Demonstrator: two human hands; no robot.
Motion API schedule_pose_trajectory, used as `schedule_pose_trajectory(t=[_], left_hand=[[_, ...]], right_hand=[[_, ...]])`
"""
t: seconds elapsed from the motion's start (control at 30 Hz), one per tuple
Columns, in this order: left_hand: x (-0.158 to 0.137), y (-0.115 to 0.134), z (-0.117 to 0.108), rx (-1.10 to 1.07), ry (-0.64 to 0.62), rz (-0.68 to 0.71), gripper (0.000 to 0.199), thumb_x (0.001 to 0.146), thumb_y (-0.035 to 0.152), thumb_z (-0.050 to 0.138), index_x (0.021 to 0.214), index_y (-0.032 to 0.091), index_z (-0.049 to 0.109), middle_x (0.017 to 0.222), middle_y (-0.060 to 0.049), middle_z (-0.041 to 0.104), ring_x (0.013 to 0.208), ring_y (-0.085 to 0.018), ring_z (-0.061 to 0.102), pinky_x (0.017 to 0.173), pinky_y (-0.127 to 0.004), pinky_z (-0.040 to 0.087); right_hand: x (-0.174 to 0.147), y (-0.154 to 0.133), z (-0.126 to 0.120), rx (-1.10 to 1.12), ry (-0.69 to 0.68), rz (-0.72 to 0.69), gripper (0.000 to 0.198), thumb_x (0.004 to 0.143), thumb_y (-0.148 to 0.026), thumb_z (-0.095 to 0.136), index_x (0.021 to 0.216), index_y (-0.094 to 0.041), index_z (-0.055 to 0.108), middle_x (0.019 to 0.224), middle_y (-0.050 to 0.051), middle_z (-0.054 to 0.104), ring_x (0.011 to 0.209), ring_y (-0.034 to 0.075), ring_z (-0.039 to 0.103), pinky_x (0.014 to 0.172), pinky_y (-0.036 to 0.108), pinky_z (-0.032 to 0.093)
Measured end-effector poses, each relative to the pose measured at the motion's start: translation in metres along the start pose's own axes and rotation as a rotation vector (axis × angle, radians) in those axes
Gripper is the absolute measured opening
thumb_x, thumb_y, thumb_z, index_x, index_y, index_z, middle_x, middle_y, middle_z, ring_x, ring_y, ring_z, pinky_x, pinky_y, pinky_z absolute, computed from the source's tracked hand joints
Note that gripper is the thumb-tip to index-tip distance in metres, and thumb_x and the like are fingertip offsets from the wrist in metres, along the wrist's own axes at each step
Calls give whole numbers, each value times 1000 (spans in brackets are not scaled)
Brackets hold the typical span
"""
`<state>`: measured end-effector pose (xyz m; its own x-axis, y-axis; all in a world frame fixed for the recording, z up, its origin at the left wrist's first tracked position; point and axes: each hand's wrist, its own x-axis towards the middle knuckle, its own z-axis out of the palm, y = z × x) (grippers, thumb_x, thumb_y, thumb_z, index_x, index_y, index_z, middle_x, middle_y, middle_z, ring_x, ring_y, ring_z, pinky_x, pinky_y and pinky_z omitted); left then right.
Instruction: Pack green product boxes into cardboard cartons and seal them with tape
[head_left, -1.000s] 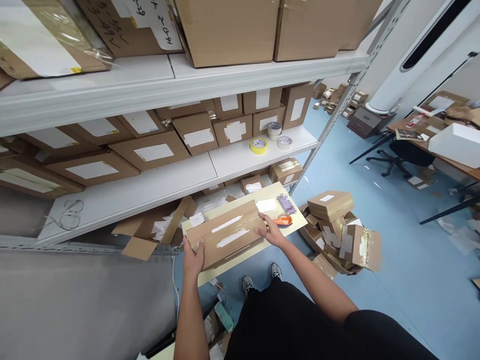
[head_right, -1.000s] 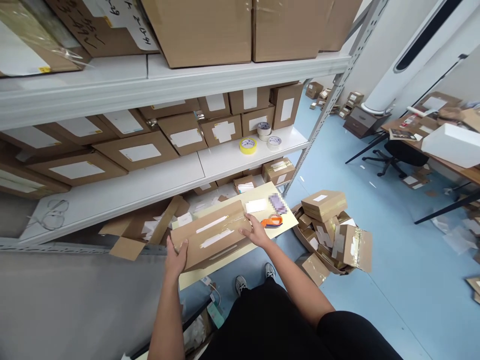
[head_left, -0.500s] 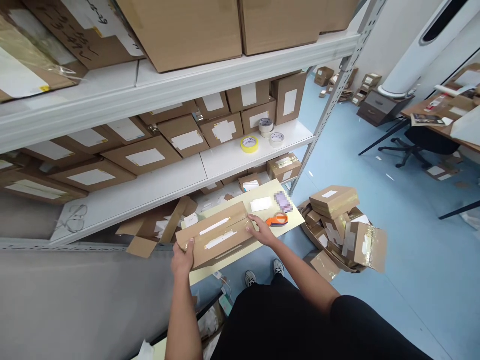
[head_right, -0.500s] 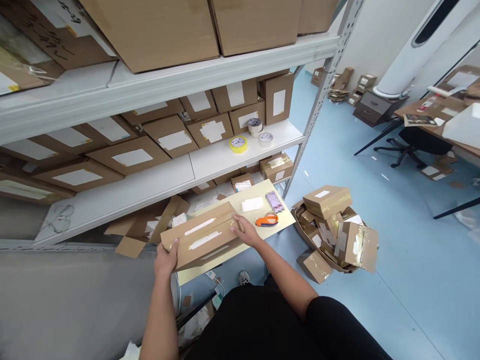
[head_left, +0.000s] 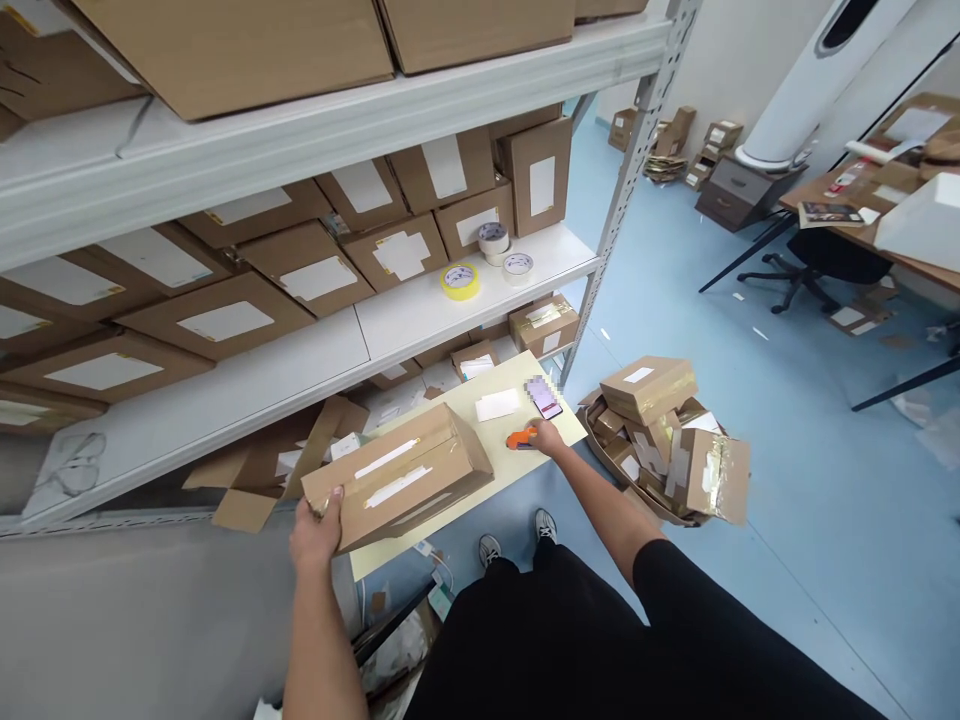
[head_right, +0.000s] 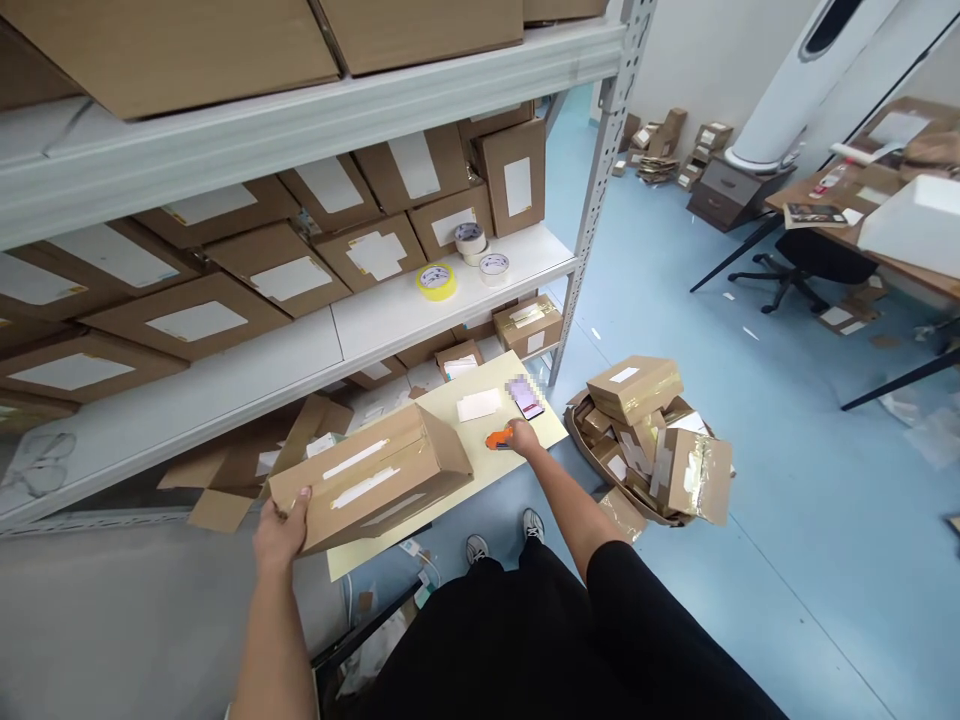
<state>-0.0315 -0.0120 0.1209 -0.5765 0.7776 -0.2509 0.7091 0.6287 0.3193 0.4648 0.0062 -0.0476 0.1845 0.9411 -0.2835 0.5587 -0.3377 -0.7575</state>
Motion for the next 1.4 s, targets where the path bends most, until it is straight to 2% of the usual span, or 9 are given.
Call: schedule_pose_trajectory(t=[0.13, 0.33, 0.53, 0.7, 0.93, 1.07, 1.17, 1.27, 1.4], left_hand=[[-6, 2, -1, 6, 5, 6, 85, 86, 79, 49, 144, 18, 53, 129, -24, 70, 117, -44, 68, 98, -56, 54], [-33, 1, -8, 11, -29, 24, 73, 91, 74, 46, 138, 19, 55, 125, -20, 73, 113, -42, 69, 96, -51, 54], [-59, -24, -9, 58, 28, -36, 69, 93, 71, 44, 133, 16, 56, 116, -21, 74, 108, -41, 71, 90, -48, 55], [-53, -21, -8, 38, -11, 5, 65, 95, 66, 45, 135, 16, 55, 120, -21, 74, 109, -40, 71, 92, -48, 55], [-28, -10, -7, 36, -39, 25, 65, 96, 65, 44, 135, 15, 56, 122, -22, 73, 112, -42, 70, 95, -52, 53], [-29, -11, -4, 37, -38, 40, 65, 96, 65, 43, 137, 16, 55, 123, -22, 73, 114, -42, 69, 97, -52, 52], [-36, -7, -3, 43, -47, 57, 65, 97, 63, 43, 140, 16, 53, 126, -23, 72, 116, -41, 69, 98, -51, 52], [-46, -1, -4, 33, -54, 65, 65, 99, 62, 41, 144, 15, 51, 126, -23, 72, 117, -40, 69, 99, -51, 51], [-64, -3, -6, 11, -64, 77, 58, 100, 58, 42, 138, 15, 55, 126, -22, 72, 116, -39, 69, 97, -48, 52]], right_hand=[[-8, 25, 18, -63, -86, 12, 18, 63, -17, 77, 80, -20, 72, 88, 9, 77, 95, 30, 69, 90, 39, 52], [-6, 36, 41, -80, -87, -6, 16, 71, -28, 76, 82, -19, 68, 97, 15, 75, 118, 38, 61, 107, 55, 41], [4, 39, 39, -58, -102, 14, 26, 77, -40, 77, 79, -19, 62, 98, 17, 74, 114, 40, 65, 105, 60, 40], [-3, 32, 31, -27, -90, -34, 23, 78, -38, 76, 85, -19, 64, 100, 16, 75, 114, 40, 65, 105, 59, 42], [-30, -6, -4, 191, 11, -168, 41, 94, -49, 53, 121, -20, 62, 122, 15, 71, 111, 33, 65, 100, 49, 49], [-50, -48, -16, 348, 40, -285, 45, 98, -56, 49, 125, -20, 59, 119, 14, 70, 107, 31, 65, 95, 45, 52], [-64, -90, 2, 412, 25, -319, 43, 100, -56, 46, 125, -22, 56, 108, 11, 69, 98, 28, 65, 90, 42, 53], [-73, -125, 32, 406, 81, -309, 44, 102, -56, 43, 129, -22, 52, 114, 12, 67, 109, 30, 61, 99, 45, 50], [-82, -142, 52, 405, 122, -247, 47, 104, -57, 37, 132, -22, 49, 116, 14, 66, 110, 31, 60, 100, 48, 50]])
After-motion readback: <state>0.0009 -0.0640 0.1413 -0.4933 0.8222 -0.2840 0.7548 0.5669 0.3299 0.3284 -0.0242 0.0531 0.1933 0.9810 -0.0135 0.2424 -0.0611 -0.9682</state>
